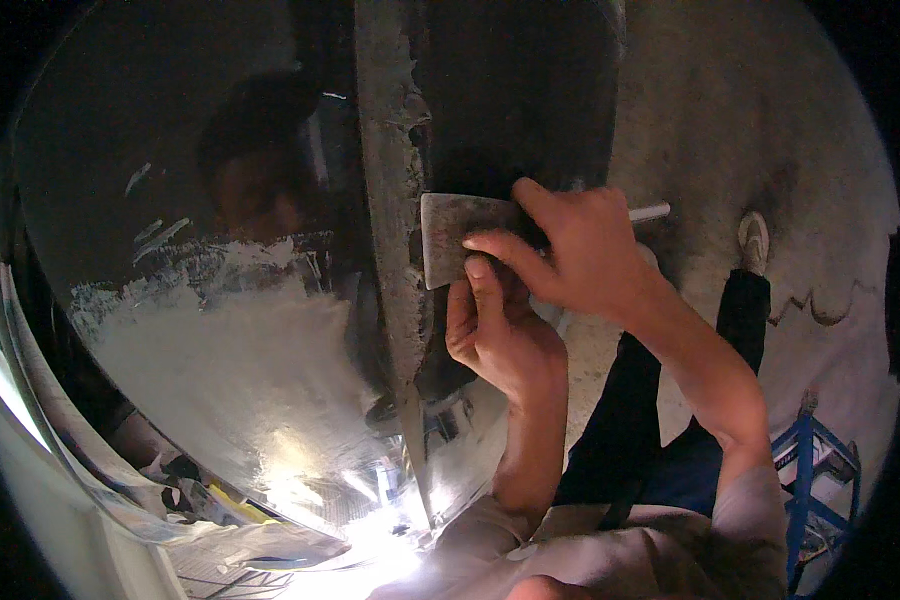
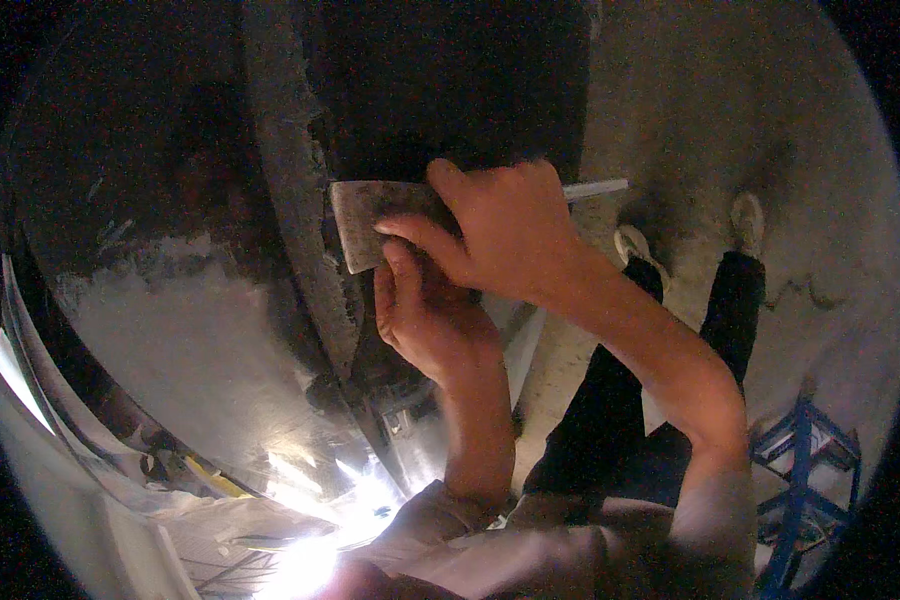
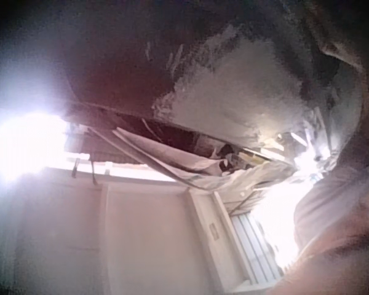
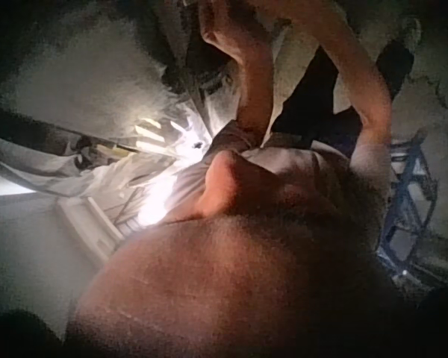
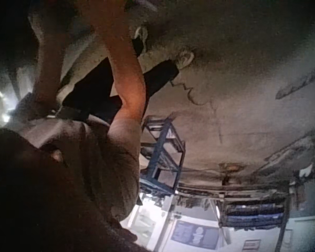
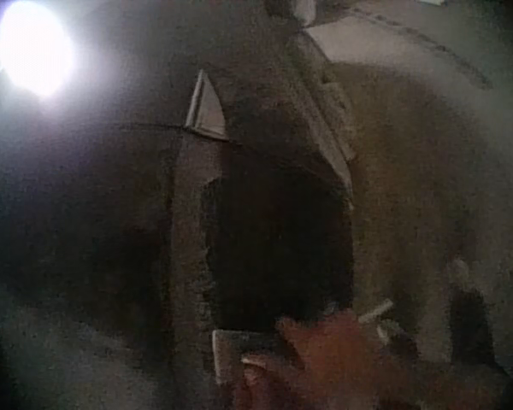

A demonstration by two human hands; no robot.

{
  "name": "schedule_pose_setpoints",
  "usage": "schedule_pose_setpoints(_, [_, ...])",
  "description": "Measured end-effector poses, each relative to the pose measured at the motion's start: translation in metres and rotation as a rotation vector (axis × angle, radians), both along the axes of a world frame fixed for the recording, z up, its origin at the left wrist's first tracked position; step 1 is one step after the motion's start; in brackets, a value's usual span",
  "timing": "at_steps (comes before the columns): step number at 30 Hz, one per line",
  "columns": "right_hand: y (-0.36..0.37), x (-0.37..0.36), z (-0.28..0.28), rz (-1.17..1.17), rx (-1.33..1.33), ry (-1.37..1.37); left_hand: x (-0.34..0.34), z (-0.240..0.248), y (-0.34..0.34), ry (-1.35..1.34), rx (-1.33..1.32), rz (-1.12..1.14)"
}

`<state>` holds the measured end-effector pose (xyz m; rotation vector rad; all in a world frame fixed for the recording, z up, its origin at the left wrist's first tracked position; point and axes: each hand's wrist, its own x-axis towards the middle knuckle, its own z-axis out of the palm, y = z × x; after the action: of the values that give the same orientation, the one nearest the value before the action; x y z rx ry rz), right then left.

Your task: The person walks through a garage and uses a metal scraper to remove old paint from the rear bumper of a dark-colored car. The person repeatedly scrapes the same area, focusing on the lower edge of the bumper.

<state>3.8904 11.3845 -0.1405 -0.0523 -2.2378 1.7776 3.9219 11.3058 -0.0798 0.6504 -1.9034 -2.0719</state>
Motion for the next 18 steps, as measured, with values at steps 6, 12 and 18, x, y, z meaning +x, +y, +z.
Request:
schedule_pose_setpoints(6, [-0.019,-0.001,0.003,-0.033,-0.038,0.104,0.005,0.004,-0.009,-0.037,-0.146,-0.025])
schedule_pose_setpoints(12, [-0.025,0.002,0.003,-0.034,-0.053,0.134,0.009,0.004,-0.019,-0.036,-0.122,-0.014])
schedule_pose_setpoints(18, [-0.035,0.015,0.004,0.060,-0.039,0.120,0.023,0.010,-0.031,-0.025,-0.169,-0.031])
